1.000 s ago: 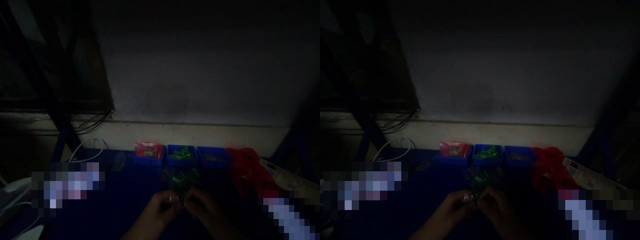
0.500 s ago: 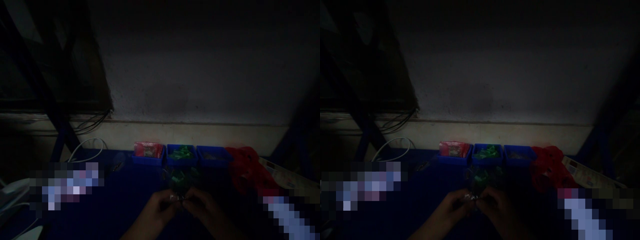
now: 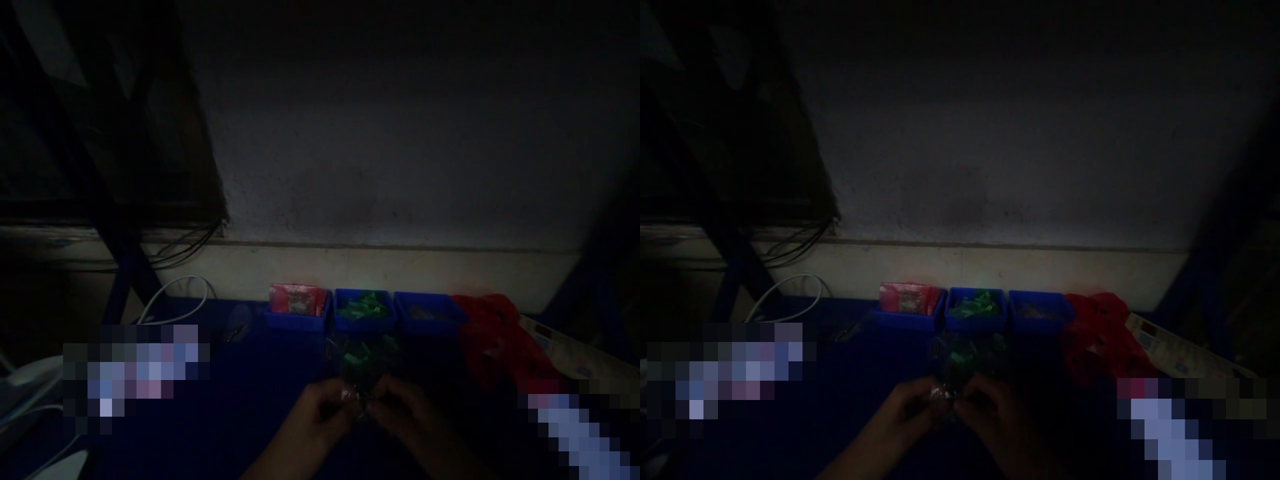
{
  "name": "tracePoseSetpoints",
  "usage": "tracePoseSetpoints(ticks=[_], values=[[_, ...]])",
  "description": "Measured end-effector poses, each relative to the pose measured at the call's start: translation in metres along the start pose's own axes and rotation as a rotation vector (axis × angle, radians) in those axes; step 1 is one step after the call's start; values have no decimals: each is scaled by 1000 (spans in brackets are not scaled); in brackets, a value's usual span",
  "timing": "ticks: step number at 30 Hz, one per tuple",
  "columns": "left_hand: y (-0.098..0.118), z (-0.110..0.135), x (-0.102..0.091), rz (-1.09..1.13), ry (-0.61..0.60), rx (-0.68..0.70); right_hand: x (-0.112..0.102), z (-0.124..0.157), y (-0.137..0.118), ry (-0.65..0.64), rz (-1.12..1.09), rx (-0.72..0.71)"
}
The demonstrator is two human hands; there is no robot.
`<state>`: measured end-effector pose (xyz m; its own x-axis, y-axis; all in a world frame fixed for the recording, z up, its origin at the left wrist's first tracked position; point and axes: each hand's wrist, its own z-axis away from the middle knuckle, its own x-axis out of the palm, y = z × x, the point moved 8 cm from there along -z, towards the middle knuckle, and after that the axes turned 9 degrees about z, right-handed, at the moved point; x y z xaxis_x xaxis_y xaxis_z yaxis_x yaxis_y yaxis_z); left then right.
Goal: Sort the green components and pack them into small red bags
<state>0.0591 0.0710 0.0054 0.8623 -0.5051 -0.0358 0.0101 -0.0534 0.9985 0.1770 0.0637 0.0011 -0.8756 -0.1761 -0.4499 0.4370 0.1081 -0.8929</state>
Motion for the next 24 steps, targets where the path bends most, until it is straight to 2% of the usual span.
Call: tracePoseSetpoints(ticks=[7, 19, 24], values=[[2, -1, 0, 11, 1, 8, -1, 2, 8, 13, 36, 27], [6, 1, 0, 7, 4, 13, -2, 1, -3, 3, 19, -4], [7, 0, 2, 28, -11, 25, -3, 0, 4, 26, 37, 13]])
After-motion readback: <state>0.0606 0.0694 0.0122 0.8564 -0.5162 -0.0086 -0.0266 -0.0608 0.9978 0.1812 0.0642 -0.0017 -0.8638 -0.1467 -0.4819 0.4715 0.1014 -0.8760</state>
